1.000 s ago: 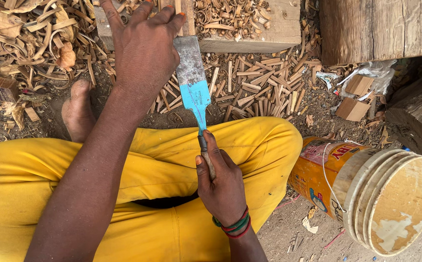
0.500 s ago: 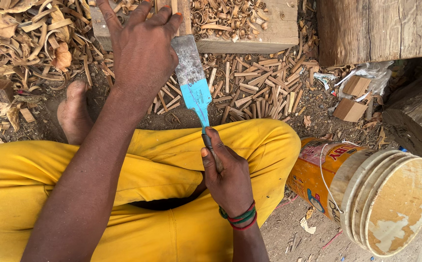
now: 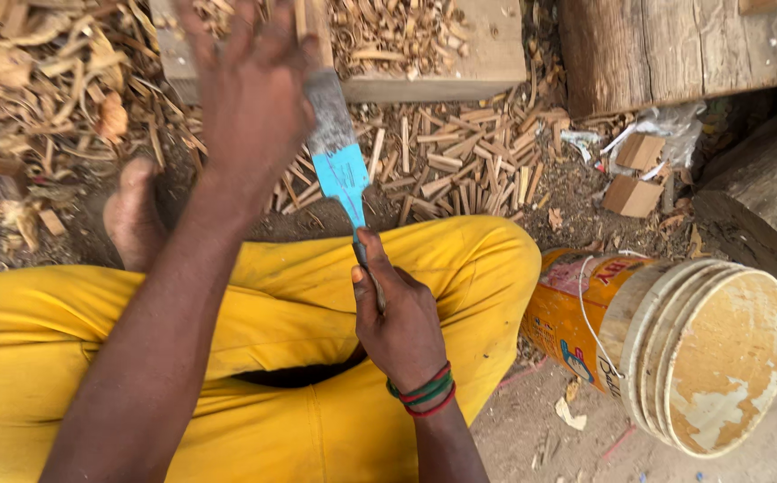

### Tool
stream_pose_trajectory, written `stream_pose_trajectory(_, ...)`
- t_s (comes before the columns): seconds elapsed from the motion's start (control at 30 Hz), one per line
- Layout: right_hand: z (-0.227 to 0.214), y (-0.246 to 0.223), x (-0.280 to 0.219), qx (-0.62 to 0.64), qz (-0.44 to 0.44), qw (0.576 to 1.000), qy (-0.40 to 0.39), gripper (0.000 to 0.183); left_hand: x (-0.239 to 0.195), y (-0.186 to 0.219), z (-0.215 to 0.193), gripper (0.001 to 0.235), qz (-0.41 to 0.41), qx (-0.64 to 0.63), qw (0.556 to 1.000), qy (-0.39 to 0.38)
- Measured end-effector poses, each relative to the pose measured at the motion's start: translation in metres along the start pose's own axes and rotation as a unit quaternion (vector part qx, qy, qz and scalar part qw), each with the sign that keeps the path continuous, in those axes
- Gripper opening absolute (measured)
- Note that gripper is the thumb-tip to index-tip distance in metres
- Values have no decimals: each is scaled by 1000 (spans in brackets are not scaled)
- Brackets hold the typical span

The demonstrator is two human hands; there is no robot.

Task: The person sits cross-legged on the ground and uses a chisel to carve a small piece of wood held between their legs. They repeatedly strike the chisel with their hand to shave off wood, creating wood shavings that accumulate on the ground.

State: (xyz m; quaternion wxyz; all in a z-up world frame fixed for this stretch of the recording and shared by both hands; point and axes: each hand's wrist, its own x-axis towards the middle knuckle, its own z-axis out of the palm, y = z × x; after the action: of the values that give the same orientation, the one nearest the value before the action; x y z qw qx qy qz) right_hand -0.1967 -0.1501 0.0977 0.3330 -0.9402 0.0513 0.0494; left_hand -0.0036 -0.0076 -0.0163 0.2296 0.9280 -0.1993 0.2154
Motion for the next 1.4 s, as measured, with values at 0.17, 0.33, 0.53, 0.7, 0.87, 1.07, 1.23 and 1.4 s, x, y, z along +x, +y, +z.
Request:
stream_pose_trajectory(0.17,7,-9,-4,-25,-7,1000,1,48,19,84,-2,61,87,-422,878,-208)
stream_pose_trajectory(0.33,13,-15,3,-37,34,999,-20,52,37,78,-5,50,38,-442,833,-332)
stream_pose_trajectory(0.53,17,-24,7,-47,24,999,-12,50,38,66,14,43,65,-483,834,-259)
stream_pose_trajectory(0.7,40,-12,28,-15,-58,997,53,47,61,55,23,59,19,-376,857,-352)
stream_pose_trajectory(0.87,63,-13,64,-50,-46,996,56,45,71,43,31,54,29,-336,901,-274)
stream_pose_trajectory(1.07,62,-8,60,-28,-72,995,67,43,72,40,47,44,-11,-312,903,-295)
stream_pose_trajectory(1.23,60,-12,69,-46,-59,996,50,50,84,37,51,42,46,-326,921,-210)
stream_pose_trajectory(1.4,34,-16,57,54,-47,996,49,49,62,18,26,41,30,-417,907,53)
